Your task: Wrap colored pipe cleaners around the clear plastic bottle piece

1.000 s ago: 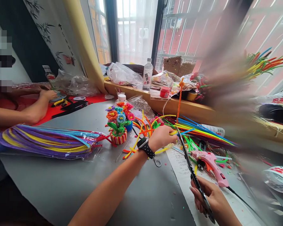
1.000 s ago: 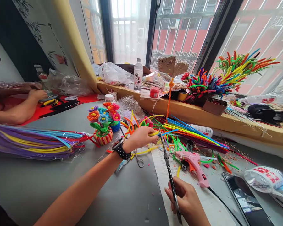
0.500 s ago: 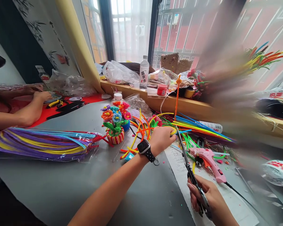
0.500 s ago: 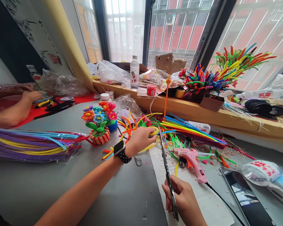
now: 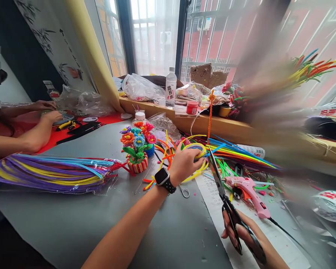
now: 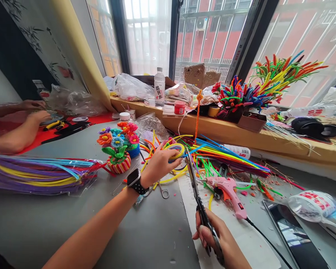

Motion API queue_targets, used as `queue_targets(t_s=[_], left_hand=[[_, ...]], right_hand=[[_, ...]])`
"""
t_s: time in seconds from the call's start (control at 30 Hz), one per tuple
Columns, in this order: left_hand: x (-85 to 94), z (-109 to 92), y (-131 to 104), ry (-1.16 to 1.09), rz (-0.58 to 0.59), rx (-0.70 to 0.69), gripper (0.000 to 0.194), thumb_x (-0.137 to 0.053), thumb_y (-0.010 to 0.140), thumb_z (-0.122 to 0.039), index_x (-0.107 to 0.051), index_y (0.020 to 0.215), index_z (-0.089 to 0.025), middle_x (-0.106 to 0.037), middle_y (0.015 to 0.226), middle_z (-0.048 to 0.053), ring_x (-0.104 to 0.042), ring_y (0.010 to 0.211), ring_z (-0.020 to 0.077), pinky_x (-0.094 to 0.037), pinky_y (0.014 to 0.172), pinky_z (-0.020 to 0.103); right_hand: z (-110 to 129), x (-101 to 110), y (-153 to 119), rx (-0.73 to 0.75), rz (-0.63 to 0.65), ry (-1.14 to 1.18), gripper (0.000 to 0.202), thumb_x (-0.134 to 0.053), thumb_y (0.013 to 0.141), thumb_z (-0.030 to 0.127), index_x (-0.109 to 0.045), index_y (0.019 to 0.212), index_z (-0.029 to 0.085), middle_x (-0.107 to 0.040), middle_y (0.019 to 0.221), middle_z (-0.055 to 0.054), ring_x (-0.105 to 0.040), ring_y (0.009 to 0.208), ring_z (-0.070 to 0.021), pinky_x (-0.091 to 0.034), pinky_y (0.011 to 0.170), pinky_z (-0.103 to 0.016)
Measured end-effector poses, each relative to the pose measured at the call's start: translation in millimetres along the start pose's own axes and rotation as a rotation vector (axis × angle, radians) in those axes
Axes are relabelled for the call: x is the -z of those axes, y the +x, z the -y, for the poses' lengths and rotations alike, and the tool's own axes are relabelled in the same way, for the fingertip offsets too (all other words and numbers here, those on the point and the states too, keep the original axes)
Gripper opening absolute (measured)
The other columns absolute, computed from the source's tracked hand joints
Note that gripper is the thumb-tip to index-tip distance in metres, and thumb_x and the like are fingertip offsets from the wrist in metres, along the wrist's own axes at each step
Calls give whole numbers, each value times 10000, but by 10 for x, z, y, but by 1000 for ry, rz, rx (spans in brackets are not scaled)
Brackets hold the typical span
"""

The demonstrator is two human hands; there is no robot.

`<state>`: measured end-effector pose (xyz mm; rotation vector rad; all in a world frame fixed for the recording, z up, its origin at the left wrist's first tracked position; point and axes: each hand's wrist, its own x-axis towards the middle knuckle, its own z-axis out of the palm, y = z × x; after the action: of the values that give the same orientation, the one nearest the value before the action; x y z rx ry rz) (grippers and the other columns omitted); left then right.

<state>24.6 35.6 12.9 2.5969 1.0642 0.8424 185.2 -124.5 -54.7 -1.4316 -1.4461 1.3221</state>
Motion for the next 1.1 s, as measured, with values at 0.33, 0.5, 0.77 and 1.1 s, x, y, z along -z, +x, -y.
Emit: queue_targets(t_s=[0.33,0.5,0.77,1.1], left_hand=[[246,142,45,-483,190,-21,268,-453,797,-360,-579,736,-131,-654,741,20,-555,680,105,-412,700,219],[323,187,65,-739,354,38,273,-503,766,-353,-602,747,-100,-647,738,45,-573,683,99,-432,656,198],[302,164,89,-862,476,199,239,-559,719,-329,-623,688,-101,-644,681,26,-570,638,86,-439,669,205],[197,180,178,-674,481,338,253,-543,662,-336,-645,635,-106,-635,627,24,-550,582,89,-423,596,190]], right_hand=[[-164,73,-62,45,-76,-36,609,-383,642,742,-432,786,153,-385,652,-8,-445,711,-128,-361,677,-236],[-270,181,-59,124,53,-213,517,-394,710,656,-442,828,155,-418,716,-28,-456,719,-124,-391,662,-222],[-278,133,-59,76,-18,-234,508,-394,707,651,-430,810,155,-438,756,-39,-485,762,-144,-413,702,-237],[-157,73,-69,-29,13,-374,472,-390,724,626,-412,781,159,-433,748,-19,-417,697,-97,-348,647,-191]])
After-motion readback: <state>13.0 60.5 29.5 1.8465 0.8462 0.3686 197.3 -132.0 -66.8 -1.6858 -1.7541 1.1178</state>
